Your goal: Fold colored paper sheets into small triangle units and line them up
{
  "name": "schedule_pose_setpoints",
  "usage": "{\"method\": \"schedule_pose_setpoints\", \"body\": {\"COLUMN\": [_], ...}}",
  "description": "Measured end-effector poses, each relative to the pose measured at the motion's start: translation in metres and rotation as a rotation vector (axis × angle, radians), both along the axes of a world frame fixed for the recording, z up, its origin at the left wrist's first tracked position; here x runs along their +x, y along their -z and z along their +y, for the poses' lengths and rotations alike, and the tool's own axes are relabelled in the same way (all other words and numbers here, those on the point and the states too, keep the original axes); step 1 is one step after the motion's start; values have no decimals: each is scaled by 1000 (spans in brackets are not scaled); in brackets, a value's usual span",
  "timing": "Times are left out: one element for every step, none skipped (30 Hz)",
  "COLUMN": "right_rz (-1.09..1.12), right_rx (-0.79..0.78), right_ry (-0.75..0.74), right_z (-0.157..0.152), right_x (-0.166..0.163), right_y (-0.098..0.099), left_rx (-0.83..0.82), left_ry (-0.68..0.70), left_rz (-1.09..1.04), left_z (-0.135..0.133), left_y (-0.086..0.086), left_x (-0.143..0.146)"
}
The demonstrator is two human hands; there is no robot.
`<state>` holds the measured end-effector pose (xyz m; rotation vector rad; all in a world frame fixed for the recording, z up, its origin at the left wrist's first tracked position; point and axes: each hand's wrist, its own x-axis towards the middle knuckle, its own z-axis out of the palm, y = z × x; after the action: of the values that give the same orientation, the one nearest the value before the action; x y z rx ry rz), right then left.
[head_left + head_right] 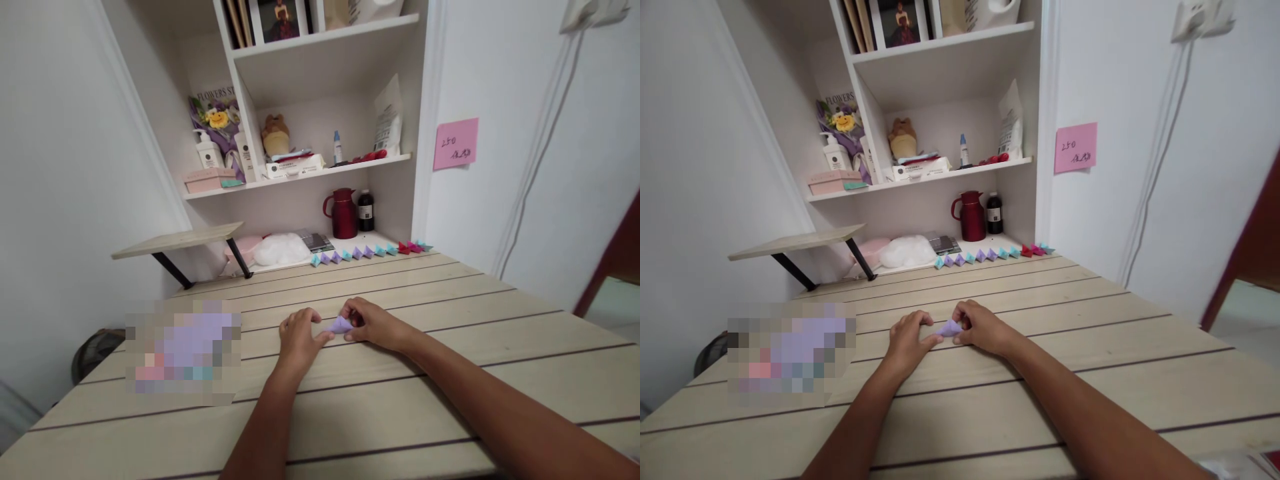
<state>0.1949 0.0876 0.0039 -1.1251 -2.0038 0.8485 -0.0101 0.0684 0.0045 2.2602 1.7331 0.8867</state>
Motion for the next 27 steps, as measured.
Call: {"method": "schedule_pose_setpoints", "body": {"right_rz": [8,17,31,48,68,85,98,103,98,86,70,51,33,18,9,6,8,16,28,42,61,84,111,139,168,195,218], "right_rx": [0,-2,-6,-10,-14,-15,-16,-15,-8,5,25,50,74,92,100,98,90,80,70,61,54,51,50,52,58,65,71], "right_ry": [2,3,2,-1,-7,-13,-18,-23,-25,-26,-27,-31,-38,-49,-59,-66,-69,-65,-57,-45,-32,-17,0,16,27,33,37], "right_z": [-1,-2,-2,-3,-4,-5,-6,-6,-7,-7,-8,-9,-9,-10,-10,-11,-11,-11,-11,-10,-9,-8,-6,-4,-3,-1,0], "right_x": [0,-1,-1,-1,-1,-1,-1,-1,-1,-1,-1,-1,-1,-1,-2,-3,-3,-4,-4,-4,-4,-3,-2,-1,0,1,2], "right_y": [0,0,0,0,0,0,0,0,0,0,-1,-1,-2,-3,-3,-3,-3,-3,-2,-1,0,1,1,2,2,1,1], "left_rx": [6,7,4,-1,-7,-11,-13,-13,-12,-12,-14,-17,-22,-26,-30,-31,-32,-33,-33,-33,-32,-31,-27,-25,-30,-41,-57], "left_ry": [29,57,82,100,113,121,125,128,130,134,138,143,143,134,117,93,67,44,28,22,25,38,61,97,142,186,223], "left_rz": [-22,-45,-67,-87,-101,-110,-114,-113,-110,-103,-94,-86,-82,-83,-87,-92,-97,-101,-107,-118,-136,-166,-208,-260,-321,-390,-459], "left_z": [0,0,0,-1,-1,-2,-2,-3,-3,-3,-3,-3,-3,-3,-3,-3,-3,-3,-2,-2,-2,-1,-1,0,1,1,2], "left_y": [-1,-2,-3,-4,-4,-4,-4,-4,-3,-2,-2,-1,-1,0,0,0,0,0,1,2,3,4,5,6,7,7,7], "left_x": [1,2,3,4,5,5,6,6,6,6,6,6,7,7,7,8,8,7,7,7,6,6,6,6,6,7,7]}}
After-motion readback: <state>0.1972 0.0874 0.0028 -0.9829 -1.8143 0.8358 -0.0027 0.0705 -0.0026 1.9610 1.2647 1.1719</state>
